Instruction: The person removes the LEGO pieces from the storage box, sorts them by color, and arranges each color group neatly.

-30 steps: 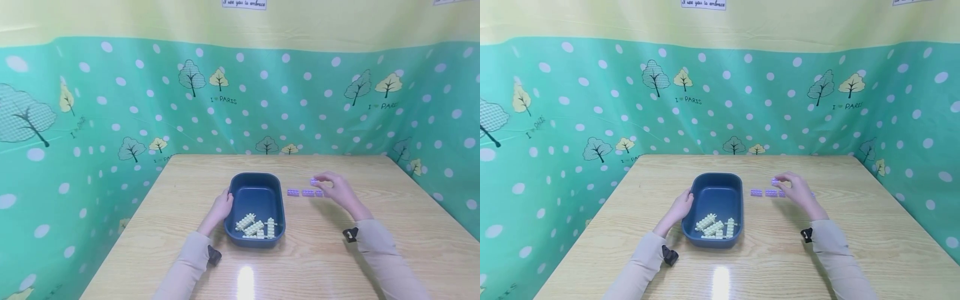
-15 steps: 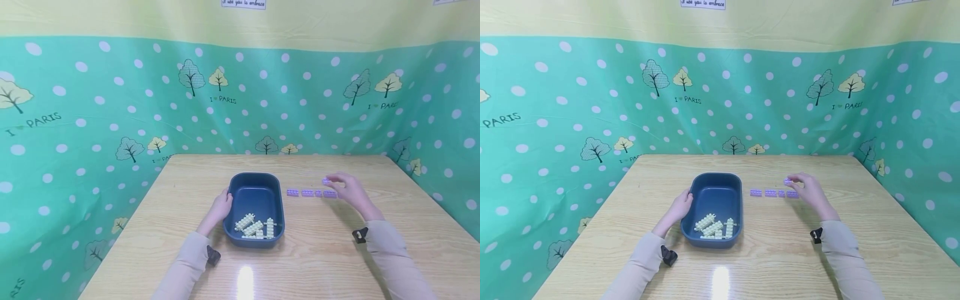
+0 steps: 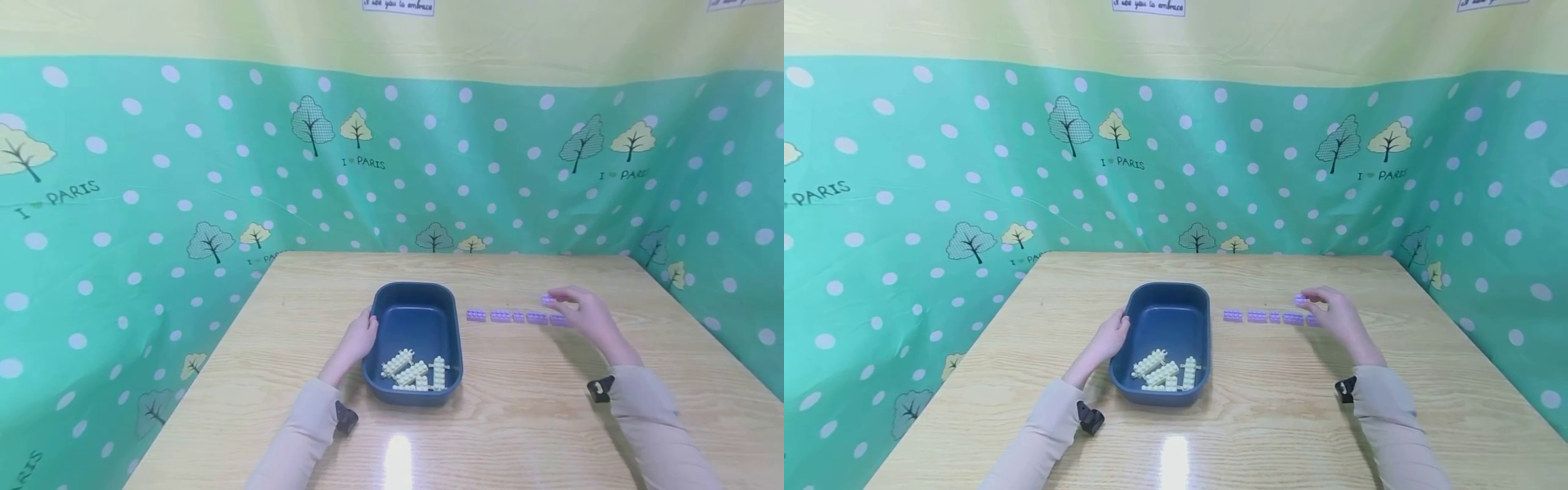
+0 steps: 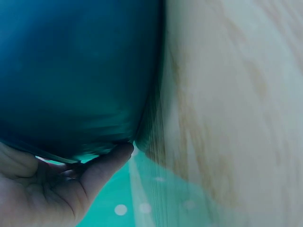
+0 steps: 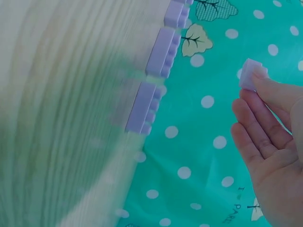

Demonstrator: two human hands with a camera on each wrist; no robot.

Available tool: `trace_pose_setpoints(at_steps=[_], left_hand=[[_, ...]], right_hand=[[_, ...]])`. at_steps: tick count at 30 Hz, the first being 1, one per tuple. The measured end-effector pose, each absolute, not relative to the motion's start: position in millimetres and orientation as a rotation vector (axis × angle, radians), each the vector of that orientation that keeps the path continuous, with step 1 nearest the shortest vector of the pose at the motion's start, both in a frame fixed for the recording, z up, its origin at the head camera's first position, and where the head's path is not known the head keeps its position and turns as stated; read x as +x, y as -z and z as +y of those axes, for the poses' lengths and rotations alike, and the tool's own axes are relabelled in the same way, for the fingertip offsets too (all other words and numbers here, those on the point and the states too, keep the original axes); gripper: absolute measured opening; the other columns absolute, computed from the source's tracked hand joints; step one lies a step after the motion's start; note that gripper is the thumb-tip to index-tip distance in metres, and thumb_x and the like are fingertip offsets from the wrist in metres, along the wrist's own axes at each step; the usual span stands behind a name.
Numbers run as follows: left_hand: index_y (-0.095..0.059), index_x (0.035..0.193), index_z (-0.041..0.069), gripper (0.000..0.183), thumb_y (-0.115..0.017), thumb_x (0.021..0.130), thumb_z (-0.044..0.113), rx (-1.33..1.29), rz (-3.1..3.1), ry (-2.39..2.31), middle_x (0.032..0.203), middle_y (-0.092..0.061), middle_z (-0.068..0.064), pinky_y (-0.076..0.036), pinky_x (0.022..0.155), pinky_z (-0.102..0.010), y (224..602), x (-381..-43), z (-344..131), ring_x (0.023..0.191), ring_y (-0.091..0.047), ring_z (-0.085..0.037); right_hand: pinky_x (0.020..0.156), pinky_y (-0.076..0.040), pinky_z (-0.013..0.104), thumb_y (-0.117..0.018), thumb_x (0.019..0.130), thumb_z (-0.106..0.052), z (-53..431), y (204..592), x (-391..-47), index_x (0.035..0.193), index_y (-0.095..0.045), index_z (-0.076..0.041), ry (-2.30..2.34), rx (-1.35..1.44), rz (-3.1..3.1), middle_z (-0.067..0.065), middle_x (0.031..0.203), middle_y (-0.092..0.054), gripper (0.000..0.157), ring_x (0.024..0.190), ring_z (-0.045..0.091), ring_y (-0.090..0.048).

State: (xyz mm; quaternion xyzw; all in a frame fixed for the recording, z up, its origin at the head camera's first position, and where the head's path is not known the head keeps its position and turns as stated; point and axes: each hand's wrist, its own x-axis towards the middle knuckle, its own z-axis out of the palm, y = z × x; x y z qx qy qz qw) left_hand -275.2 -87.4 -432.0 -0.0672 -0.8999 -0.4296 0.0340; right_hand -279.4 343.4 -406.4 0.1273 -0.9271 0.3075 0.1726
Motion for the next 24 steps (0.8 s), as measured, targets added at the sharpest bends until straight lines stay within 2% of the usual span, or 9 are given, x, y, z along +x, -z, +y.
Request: trace_pose_setpoints(at_steps=[13, 24], left_hand=[[-0.038, 0.137, -0.01, 0.045, -0.032, 0.099, 0.013, -0.213, -2.757, 1.307, 0.132, -0.048, -0.031, -0.042, 0.101, -0.052, 431.7, -276.8, -87.9, 0.122, -0.047, -0.044], [-0.037, 0.137, -0.011, 0.045, -0.032, 0.099, 0.013, -0.212, -2.754, 1.311, 0.132, -0.048, -0.032, -0.042, 0.101, -0.052, 432.2, -277.7, -87.8, 0.122, -0.047, -0.044]], right_hand=[[0.089, -0.04, 0.063, -0.057, 0.094, -0.022, 365.7, 406.8, -275.5, 0.116, -0.059, 0.006, -0.848, 0.31, -2.661, 0.03, 0.113, -0.061, 0.036, 0.107, 0.049, -0.052], [0.086, -0.042, 0.061, -0.06, 0.092, -0.017, 380.2, 413.1, -275.4, 0.113, -0.06, 0.01, -0.805, 0.3, -2.652, 0.032, 0.109, -0.061, 0.034, 0.103, 0.051, -0.054]])
